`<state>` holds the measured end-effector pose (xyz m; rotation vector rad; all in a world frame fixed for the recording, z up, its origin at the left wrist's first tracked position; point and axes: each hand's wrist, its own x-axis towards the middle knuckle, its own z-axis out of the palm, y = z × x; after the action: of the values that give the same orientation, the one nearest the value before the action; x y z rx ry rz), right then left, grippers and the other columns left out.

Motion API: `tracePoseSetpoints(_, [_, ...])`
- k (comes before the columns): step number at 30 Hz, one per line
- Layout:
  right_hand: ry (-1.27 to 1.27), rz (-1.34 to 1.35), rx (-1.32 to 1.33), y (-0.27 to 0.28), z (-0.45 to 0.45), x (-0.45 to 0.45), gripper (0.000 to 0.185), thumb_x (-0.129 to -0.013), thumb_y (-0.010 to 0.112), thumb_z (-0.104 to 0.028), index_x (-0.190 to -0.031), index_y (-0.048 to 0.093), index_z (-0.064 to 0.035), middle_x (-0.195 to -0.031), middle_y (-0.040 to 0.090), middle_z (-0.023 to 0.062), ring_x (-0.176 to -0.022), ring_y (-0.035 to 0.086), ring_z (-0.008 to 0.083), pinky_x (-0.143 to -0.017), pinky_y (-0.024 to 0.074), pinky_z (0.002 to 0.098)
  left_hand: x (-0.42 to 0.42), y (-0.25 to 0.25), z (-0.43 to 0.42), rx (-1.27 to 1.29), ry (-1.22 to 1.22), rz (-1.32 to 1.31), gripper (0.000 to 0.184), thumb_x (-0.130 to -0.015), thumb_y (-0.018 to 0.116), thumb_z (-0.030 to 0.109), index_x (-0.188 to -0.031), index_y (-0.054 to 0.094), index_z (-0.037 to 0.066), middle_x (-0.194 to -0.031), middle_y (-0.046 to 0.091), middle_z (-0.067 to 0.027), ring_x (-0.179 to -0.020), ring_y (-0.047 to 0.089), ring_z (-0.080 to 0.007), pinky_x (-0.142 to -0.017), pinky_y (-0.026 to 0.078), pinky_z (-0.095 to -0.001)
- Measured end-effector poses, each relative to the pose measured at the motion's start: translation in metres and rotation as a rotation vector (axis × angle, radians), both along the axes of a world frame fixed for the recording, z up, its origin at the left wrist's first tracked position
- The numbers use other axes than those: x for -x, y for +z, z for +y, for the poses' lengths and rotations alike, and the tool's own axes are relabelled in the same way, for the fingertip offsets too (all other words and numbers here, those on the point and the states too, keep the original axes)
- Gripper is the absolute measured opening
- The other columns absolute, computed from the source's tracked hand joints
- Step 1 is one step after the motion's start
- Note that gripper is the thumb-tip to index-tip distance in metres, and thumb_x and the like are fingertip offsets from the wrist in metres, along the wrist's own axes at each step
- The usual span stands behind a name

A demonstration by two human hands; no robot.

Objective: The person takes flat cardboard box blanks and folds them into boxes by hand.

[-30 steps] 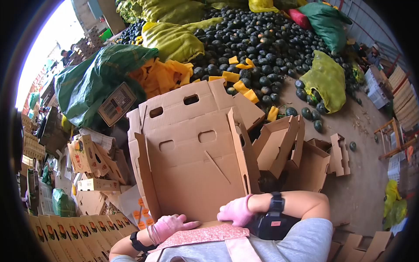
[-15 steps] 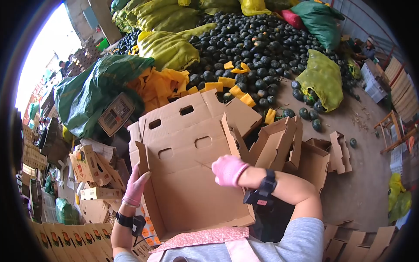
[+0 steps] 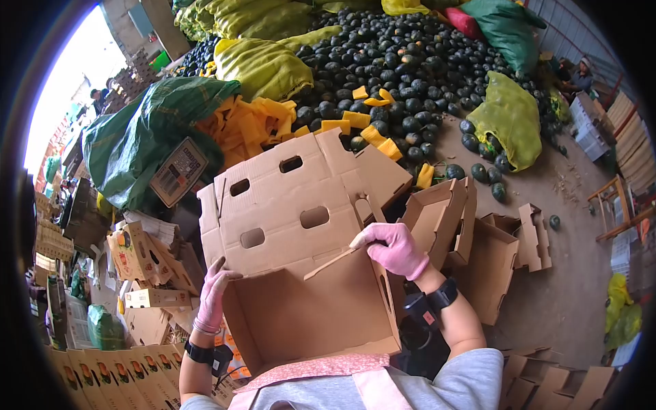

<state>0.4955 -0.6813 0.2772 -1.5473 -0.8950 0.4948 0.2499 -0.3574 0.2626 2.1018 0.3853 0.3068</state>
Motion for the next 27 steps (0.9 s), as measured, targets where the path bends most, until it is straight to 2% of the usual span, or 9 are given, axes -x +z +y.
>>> tracePoseSetpoints(6, [-0.221, 0.147, -0.154, -0.020, 0.008, 0.016, 0.023, -0.078, 0.065, -0.002, -0.099, 0.057, -0.0059, -0.098, 0.053, 0.0016, -0.084, 0.053, 0.0089, -0.074, 0.0441, 0.0225, -0.007, -0.013, -0.016, 0.530, 0.281, -0.368, 0.034, -0.079, 0.064, -0.006, -0.101, 0.043, 0.009, -0.100, 0.054, -0.0013, -0.091, 0.049, -0.0087, -0.084, 0.043, -0.0261])
tracePoseSetpoints(9, [-0.191, 0.013, -0.273, -0.028, 0.007, 0.017, 0.038, -0.081, 0.072, -0.024, -0.112, 0.056, -0.0085, -0.100, 0.045, 0.0011, -0.082, 0.044, 0.0078, -0.075, 0.0397, 0.0234, -0.002, -0.021, -0.023, 0.033, 0.201, -0.392, 0.049, -0.077, 0.061, -0.010, -0.121, 0.046, 0.006, -0.107, 0.056, -0.0049, -0.104, 0.053, -0.0160, -0.094, 0.043, -0.0308])
tracePoseSetpoints(11, [-0.003, -0.112, -0.275, -0.019, -0.007, 0.006, 0.040, -0.084, 0.070, -0.036, -0.111, 0.058, -0.0092, -0.100, 0.045, 0.0029, -0.086, 0.042, 0.0100, -0.079, 0.0375, 0.0260, 0.007, 0.012, -0.020, 0.120, -0.121, -0.284, 0.044, -0.078, 0.069, 0.003, -0.119, 0.053, 0.003, -0.112, 0.058, -0.0111, -0.111, 0.054, -0.0246, -0.098, 0.041, -0.0375])
tracePoseSetpoints(12, [0.028, 0.149, -0.177, -0.006, -0.022, 0.004, 0.042, -0.084, 0.066, -0.047, -0.103, 0.064, -0.0094, -0.099, 0.046, 0.0049, -0.093, 0.042, 0.0132, -0.086, 0.0345, 0.0292, 0.004, 0.025, -0.016, 0.129, -0.251, -0.289, 0.041, -0.081, 0.068, 0.026, -0.111, 0.059, 0.000, -0.122, 0.057, -0.0173, -0.117, 0.052, -0.0315, -0.103, 0.037, -0.0412])
tracePoseSetpoints(15, [0.102, -0.045, 0.035, 0.000, -0.019, -0.006, 0.036, -0.077, 0.071, -0.042, -0.076, 0.061, -0.0074, -0.097, 0.049, 0.0070, -0.093, 0.046, 0.0191, -0.087, 0.0386, 0.0333, 0.005, 0.044, -0.009, 0.032, -0.313, -0.044, 0.046, -0.079, 0.067, 0.037, -0.107, 0.064, 0.000, -0.120, 0.057, -0.0209, -0.111, 0.056, -0.0356, -0.098, 0.041, -0.0411])
tracePoseSetpoints(17, [0.140, -0.611, 0.339, 0.026, -0.001, -0.007, 0.053, -0.063, 0.081, -0.044, -0.091, 0.056, -0.0068, -0.104, 0.053, 0.0120, -0.103, 0.051, 0.0290, -0.089, 0.0420, 0.0377, -0.012, 0.065, -0.015, -0.262, -0.349, 0.175, 0.052, -0.069, 0.078, 0.034, -0.105, 0.062, 0.001, -0.111, 0.060, -0.0181, -0.093, 0.062, -0.0313, -0.083, 0.049, -0.0367])
tracePoseSetpoints(21, [0.405, -0.916, 0.841, 0.050, 0.057, 0.015, 0.064, -0.058, 0.082, -0.043, -0.103, 0.054, -0.0073, -0.093, 0.062, 0.0105, -0.092, 0.062, 0.0295, -0.082, 0.0454, 0.0411, -0.060, 0.054, -0.024, -0.714, -0.518, 0.142, 0.045, -0.070, 0.077, 0.031, -0.098, 0.055, 0.004, -0.085, 0.063, -0.0144, -0.078, 0.065, -0.0303, -0.066, 0.053, -0.0384])
tracePoseSetpoints(23, [0.316, -1.197, 0.839, 0.027, 0.072, 0.019, 0.031, -0.069, 0.073, -0.024, -0.091, 0.056, -0.0084, -0.077, 0.063, 0.0073, -0.075, 0.064, 0.0233, -0.067, 0.0495, 0.0372, -0.075, 0.048, -0.033, -0.885, -0.542, 0.335, 0.034, -0.074, 0.072, 0.028, -0.090, 0.054, 0.005, -0.078, 0.064, -0.0128, -0.071, 0.065, -0.0313, -0.061, 0.052, -0.0397])
tracePoseSetpoints(27, [0.202, -1.350, 0.595, 0.006, 0.065, 0.010, 0.013, -0.071, 0.064, -0.013, -0.080, 0.054, -0.0095, -0.068, 0.061, 0.0067, -0.066, 0.064, 0.0247, -0.058, 0.0501, 0.0361, -0.078, 0.019, -0.035, -1.121, -0.478, 0.214, 0.023, -0.077, 0.066, 0.024, -0.085, 0.052, 0.007, -0.068, 0.061, -0.0100, -0.063, 0.064, -0.0295, -0.053, 0.050, -0.0420])
